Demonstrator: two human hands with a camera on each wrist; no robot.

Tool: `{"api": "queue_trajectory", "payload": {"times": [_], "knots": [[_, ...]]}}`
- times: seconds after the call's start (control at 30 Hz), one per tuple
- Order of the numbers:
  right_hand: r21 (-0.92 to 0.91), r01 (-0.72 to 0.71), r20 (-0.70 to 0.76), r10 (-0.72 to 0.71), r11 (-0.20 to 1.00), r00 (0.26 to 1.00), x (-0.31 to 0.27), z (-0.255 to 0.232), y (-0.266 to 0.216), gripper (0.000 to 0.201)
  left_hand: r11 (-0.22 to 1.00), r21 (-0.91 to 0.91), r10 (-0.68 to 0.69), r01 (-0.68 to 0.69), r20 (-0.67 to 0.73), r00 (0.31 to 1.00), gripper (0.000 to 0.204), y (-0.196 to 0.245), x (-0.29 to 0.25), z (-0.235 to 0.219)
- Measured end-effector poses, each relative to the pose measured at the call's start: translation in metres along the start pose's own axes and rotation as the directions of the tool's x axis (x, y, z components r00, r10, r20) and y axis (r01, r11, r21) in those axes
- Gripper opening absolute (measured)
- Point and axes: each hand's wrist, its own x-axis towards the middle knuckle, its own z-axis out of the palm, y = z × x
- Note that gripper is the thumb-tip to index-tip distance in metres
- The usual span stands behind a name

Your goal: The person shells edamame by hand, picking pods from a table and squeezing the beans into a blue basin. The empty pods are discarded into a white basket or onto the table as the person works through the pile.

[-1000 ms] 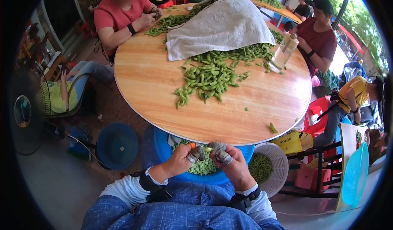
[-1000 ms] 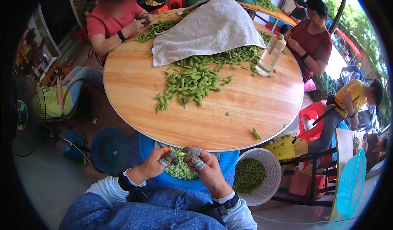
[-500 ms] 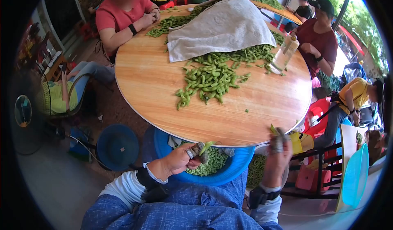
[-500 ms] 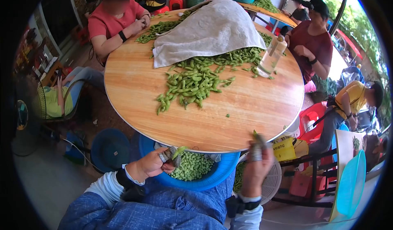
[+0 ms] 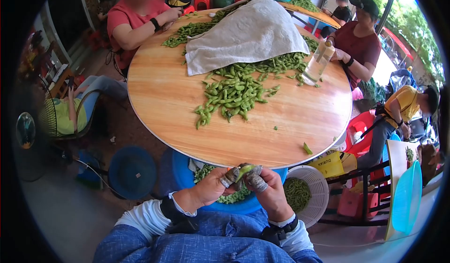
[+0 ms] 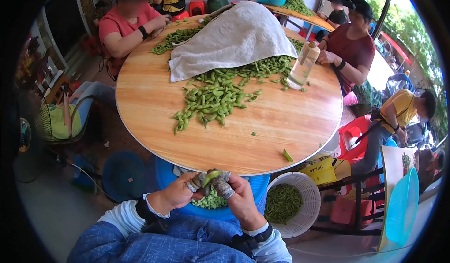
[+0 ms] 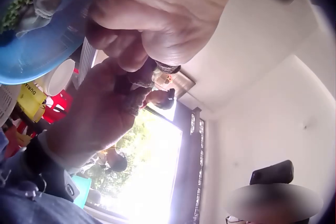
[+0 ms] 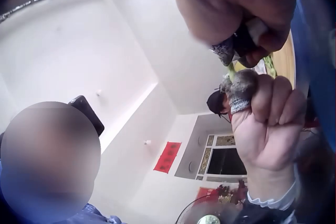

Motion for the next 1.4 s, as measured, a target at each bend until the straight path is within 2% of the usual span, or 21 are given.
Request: {"api": "queue_trajectory", "payload": {"times": [0.13, 0.23, 0.63, 0.73, 0.83, 0.93, 1.0, 1.03, 1.13, 1.23, 1.33, 1.4], "knots": [[0.041, -0.018, 0.002, 0.018, 0.999, 1.0, -0.004, 0.005, -0.007, 0.028, 0.995, 0.09, 0.051, -0.045, -0.063, 0.997, 0.024, -0.007, 0.002, 0.002], [0.039, -0.01, -0.019, 0.01, 0.999, 1.0, -0.008, 0.003, -0.006, 0.028, 0.986, 0.109, 0.134, -0.128, -0.048, 0.99, 0.023, -0.014, 0.005, 0.004], [-0.017, -0.03, -0.059, 0.029, 0.999, 0.998, -0.006, 0.007, -0.001, 0.021, 0.983, 0.155, 0.113, -0.099, -0.084, 0.99, 0.02, -0.015, 0.003, 0.001], [-0.022, -0.02, -0.078, 0.018, 1.0, 0.997, -0.004, 0.008, 0.005, 0.018, 0.862, 0.475, 0.208, -0.175, -0.016, 0.978, 0.023, -0.017, 0.004, -0.007], [0.032, -0.019, -0.102, 0.022, 0.999, 0.995, -0.001, 0.009, 0.007, 0.015, 0.836, 0.515, 0.238, -0.192, -0.024, 0.971, 0.027, -0.013, 0.004, -0.005], [0.053, -0.018, -0.118, 0.024, 0.998, 0.993, 0.002, 0.009, 0.01, 0.014, 0.552, 0.788, 0.4, -0.274, 0.038, 0.916, 0.024, -0.005, 0.006, -0.005], [0.064, -0.019, -0.106, 0.025, 0.998, 0.994, 0.003, 0.009, 0.012, 0.014, 0.237, 0.956, 0.407, -0.171, 0.062, 0.912, 0.022, 0.006, 0.0, -0.001], [0.071, -0.022, -0.102, 0.029, 0.997, 0.994, 0.002, 0.008, 0.012, 0.014, 0.067, 0.992, 0.404, -0.108, 0.072, 0.912, 0.021, 0.009, -0.004, 0.001], [0.034, -0.048, -0.1, 0.051, 0.998, 0.994, 0.002, 0.009, 0.013, 0.014, -0.208, 0.959, 0.428, -0.193, 0.266, 0.864, 0.016, 0.005, -0.004, -0.004], [0.008, -0.06, -0.154, 0.061, 0.998, 0.986, 0.0, 0.01, 0.015, 0.014, -0.32, 0.922, 0.416, -0.217, 0.343, 0.842, 0.014, 0.006, -0.005, -0.003], [0.013, -0.028, -0.12, 0.029, 1.0, 0.992, -0.002, 0.009, 0.018, 0.015, -0.262, 0.92, 0.36, -0.292, 0.374, 0.855, 0.013, 0.003, -0.004, -0.014], [-0.002, -0.005, -0.107, 0.005, 1.0, 0.994, -0.002, 0.011, 0.019, 0.016, -0.119, 0.944, 0.405, -0.307, 0.328, 0.853, 0.012, 0.0, -0.004, -0.016]]}}
